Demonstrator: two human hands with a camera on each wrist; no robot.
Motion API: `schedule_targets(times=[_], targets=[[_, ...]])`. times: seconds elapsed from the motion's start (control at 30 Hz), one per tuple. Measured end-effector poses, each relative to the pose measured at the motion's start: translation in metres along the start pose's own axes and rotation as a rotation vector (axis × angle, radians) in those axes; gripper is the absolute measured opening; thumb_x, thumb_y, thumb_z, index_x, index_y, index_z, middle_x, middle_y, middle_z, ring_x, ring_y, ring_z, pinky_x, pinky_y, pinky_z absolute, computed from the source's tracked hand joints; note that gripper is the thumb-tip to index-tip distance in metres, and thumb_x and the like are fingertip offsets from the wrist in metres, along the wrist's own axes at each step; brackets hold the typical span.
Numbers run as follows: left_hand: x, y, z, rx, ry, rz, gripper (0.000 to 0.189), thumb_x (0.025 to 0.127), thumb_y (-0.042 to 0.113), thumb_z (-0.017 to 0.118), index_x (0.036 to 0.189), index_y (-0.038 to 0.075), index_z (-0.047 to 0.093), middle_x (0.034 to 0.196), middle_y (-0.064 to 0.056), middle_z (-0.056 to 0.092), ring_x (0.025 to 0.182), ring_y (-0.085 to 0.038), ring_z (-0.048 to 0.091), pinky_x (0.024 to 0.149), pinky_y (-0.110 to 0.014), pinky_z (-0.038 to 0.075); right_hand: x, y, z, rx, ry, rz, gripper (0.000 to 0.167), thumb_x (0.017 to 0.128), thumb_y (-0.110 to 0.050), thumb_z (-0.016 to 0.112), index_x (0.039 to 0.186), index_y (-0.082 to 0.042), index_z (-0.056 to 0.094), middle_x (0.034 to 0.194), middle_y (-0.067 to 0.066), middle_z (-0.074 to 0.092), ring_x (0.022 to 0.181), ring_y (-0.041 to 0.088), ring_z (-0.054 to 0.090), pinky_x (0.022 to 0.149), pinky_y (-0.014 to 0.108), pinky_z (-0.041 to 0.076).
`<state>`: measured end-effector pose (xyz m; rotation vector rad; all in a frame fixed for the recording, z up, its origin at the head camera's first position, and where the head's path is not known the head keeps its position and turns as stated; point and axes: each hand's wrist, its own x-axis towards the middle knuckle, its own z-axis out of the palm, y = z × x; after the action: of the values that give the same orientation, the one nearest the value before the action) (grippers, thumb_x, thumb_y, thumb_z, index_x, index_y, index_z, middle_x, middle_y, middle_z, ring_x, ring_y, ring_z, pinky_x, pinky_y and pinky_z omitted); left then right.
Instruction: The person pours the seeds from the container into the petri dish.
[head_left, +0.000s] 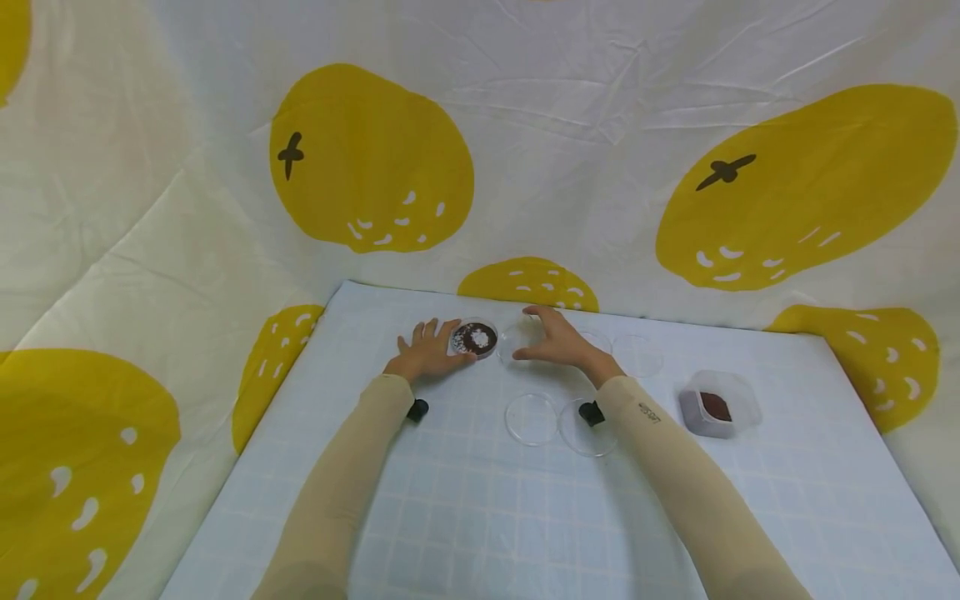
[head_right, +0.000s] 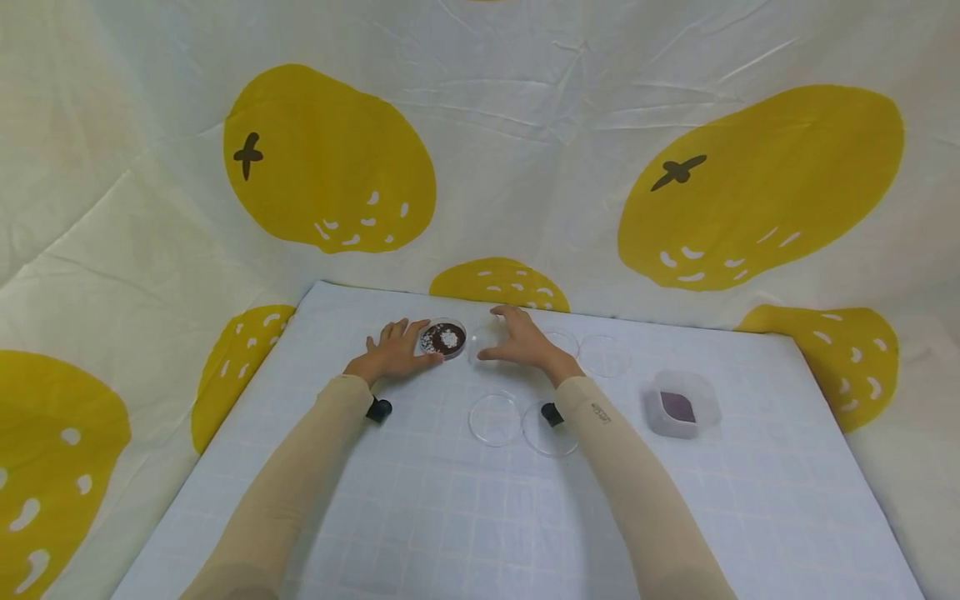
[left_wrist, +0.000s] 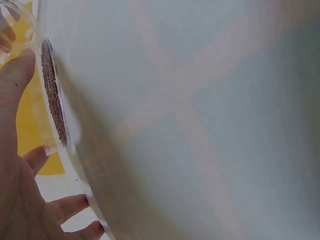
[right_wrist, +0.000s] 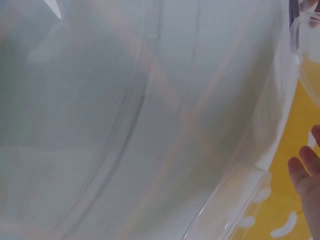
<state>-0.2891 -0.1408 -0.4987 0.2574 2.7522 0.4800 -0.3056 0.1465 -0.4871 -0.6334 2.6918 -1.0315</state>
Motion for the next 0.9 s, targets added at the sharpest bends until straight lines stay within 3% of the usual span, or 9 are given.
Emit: schedule_targets(times=[0.4,0.9], targets=[[0.002,-0.001,0.001,-0.006,0.0,-0.008,0.092,0.087,0.075,0.053,0.161,0.03,0.02,0.165,-0.02,0.01,0.148,-0.045,0.006,0.109,-0.075,0.004,0.007,-0.005,0.004,0.052,0.022,0.001,0.093,0.078,-0.044,0.085,0.151,-0.009,0.038,0.156,0.013,0.036,0.142,0.031,0.033,0.115,0.051,0.027],[0.0,0.0,0.0,0.006,0.011,-0.003,0.092,0.087,0.076,0.052,0.161,0.03,0.019,0.164,-0.021,0.012,0.148,-0.046,0.008,0.108,-0.075,0.005,0.012,-0.014,0.007,0.122,0.039,-0.046,0.091,0.08,-0.039,0.085,0.149,-0.008,0.035,0.154,0.011,0.041,0.142,0.031,0.036,0.115,0.05,0.028]])
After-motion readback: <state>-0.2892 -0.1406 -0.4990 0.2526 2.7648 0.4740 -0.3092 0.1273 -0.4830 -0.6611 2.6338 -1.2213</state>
